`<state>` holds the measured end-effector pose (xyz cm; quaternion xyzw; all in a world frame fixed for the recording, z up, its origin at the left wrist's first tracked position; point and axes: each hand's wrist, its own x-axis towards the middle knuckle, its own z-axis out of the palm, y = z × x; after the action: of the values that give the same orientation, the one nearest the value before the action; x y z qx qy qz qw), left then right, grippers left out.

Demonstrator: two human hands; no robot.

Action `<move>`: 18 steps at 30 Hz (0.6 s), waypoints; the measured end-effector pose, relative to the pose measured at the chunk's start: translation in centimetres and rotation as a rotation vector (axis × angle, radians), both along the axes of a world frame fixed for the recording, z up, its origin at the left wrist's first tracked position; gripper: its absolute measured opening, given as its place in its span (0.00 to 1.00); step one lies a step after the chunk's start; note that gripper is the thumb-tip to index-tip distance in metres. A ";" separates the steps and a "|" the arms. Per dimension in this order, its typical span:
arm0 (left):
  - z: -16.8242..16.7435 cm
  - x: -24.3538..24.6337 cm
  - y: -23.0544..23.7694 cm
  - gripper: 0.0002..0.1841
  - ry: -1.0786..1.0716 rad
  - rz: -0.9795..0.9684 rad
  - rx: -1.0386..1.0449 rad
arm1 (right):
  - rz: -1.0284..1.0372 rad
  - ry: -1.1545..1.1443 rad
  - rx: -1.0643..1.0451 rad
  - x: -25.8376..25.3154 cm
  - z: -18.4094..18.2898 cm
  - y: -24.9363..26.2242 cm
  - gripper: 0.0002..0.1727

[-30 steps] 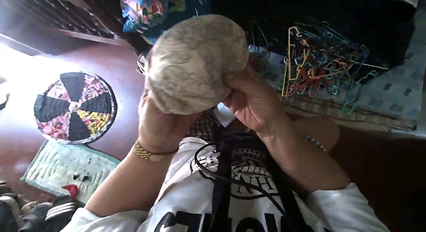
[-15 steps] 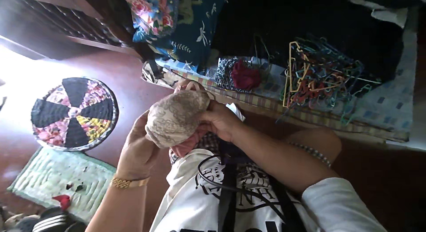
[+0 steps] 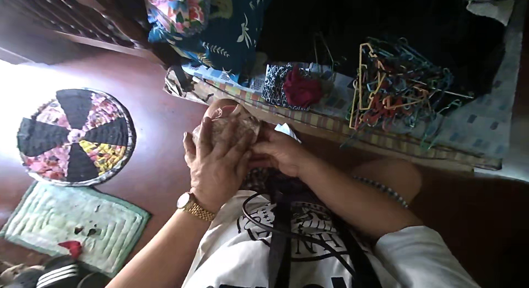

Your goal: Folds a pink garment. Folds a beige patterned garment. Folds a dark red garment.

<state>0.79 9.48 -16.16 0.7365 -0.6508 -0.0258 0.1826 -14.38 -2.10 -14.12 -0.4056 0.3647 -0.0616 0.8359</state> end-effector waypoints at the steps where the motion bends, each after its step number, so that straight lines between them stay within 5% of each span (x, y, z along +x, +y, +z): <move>1: -0.1 -0.1 -0.2 0.23 -0.009 -0.001 0.015 | 0.039 -0.006 0.039 -0.7 -0.3 -1.0 0.20; 5: 0.0 -0.1 -0.9 0.21 -0.039 0.032 0.009 | 0.012 0.111 0.037 -3.8 -4.9 -5.8 0.18; 13: -0.9 0.9 -1.9 0.21 -0.060 0.081 -0.095 | 0.053 0.863 -0.145 -9.2 -24.7 -12.5 0.21; 18: -0.8 1.4 -2.0 0.20 -0.028 0.078 -0.084 | 0.062 0.937 -0.055 -7.5 -28.4 -11.1 0.25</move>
<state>2.22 7.52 -16.97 0.7532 -0.6247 0.0188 0.2053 -21.87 -13.23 -42.53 -0.4224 0.6887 0.1435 0.5715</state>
